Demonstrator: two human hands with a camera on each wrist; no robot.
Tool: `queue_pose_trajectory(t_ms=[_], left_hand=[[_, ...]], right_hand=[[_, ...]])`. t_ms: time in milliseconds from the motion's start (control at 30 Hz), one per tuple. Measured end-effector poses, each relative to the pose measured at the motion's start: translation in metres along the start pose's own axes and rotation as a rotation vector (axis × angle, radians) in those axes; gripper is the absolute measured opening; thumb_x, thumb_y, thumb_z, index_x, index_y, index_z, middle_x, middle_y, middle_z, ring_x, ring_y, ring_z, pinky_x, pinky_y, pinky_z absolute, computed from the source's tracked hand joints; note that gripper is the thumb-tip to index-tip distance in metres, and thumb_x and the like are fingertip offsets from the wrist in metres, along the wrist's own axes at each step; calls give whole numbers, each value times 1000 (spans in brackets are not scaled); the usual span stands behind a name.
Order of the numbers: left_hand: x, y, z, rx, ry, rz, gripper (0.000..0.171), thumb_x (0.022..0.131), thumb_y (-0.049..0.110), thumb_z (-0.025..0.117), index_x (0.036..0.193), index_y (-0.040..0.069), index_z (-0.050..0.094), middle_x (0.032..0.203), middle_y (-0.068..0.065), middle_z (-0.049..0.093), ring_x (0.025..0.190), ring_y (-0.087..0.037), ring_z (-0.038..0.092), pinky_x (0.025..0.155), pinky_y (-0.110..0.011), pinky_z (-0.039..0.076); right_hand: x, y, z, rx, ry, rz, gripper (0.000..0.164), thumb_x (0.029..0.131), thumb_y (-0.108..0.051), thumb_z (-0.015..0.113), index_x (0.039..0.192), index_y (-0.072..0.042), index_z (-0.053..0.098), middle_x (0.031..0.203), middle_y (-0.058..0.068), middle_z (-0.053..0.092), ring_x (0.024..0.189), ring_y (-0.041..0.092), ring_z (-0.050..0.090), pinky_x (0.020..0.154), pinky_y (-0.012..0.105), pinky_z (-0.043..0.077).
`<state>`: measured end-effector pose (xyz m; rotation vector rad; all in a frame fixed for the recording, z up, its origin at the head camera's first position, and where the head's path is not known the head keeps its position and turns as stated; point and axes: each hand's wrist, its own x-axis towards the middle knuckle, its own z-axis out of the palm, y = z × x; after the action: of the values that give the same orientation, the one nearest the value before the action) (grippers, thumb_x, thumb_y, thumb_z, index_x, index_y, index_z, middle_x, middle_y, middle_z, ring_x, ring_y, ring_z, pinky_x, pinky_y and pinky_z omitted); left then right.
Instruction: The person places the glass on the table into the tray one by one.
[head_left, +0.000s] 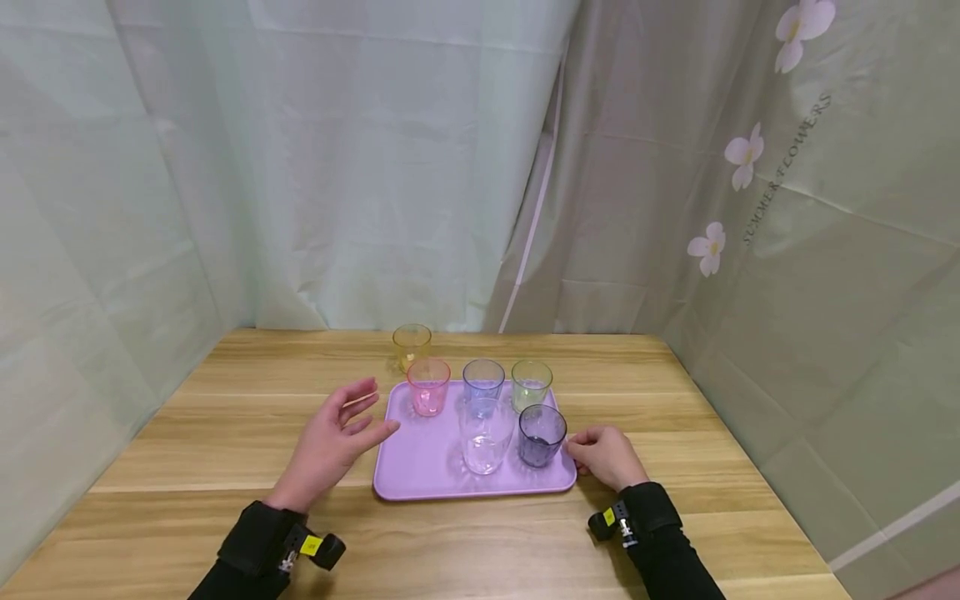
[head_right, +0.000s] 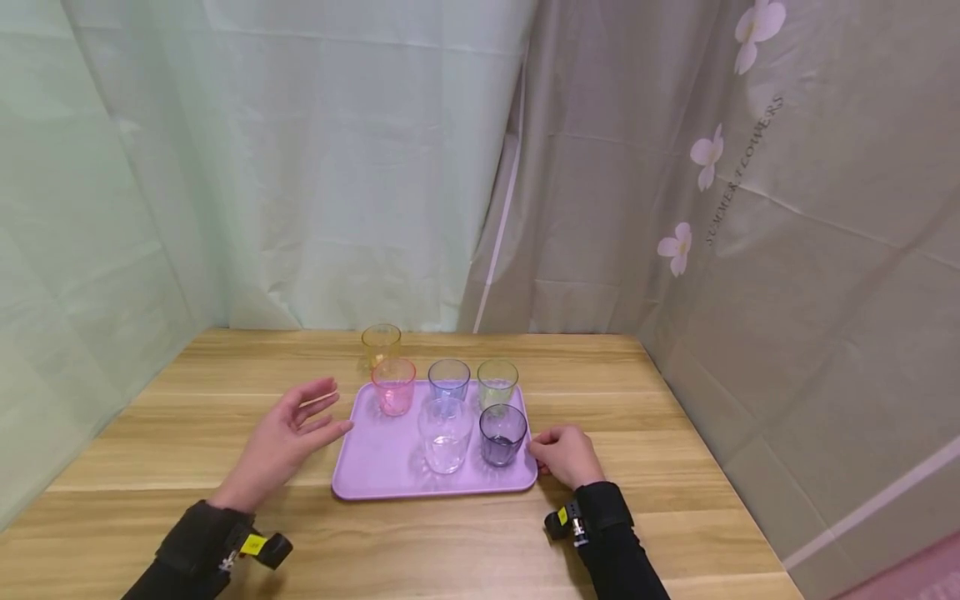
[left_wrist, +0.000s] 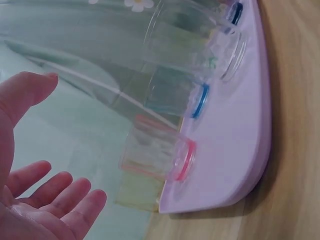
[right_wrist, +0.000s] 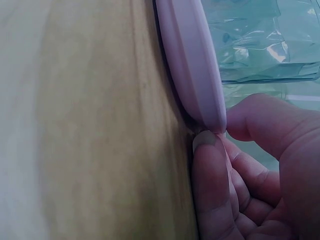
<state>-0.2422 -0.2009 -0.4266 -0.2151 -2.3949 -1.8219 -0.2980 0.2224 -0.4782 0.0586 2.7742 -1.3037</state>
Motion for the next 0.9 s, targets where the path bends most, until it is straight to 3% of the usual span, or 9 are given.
queue_pose_trajectory(t_ms=[300,633,900], left_hand=[[17,-3,-13,10,34,-29,87,100,29,84,167,1,35,172,-21,40,157,-41,46,111,-24,49],[43,0,-18,67,61,-27,90,99,34,84,167,1,35,172,-22,41,158,-40,46,120,-47,44],[63,-2,-17,56,63,-57,95,98,43,83,170,7,32,175,-17,38,160,-39,42,124,-56,44]], right_hand=[[0,-1,0,5,0,9,17,98,-17,79,101,0,81,88,5,76,75,16,69,69,28,60],[-2,-3,-1,21,6,-6,16,97,-16,80,99,0,81,87,4,76,73,15,69,68,29,61],[-2,-1,0,23,12,-9,15,97,-15,80,97,0,81,87,4,76,72,15,69,68,29,61]])
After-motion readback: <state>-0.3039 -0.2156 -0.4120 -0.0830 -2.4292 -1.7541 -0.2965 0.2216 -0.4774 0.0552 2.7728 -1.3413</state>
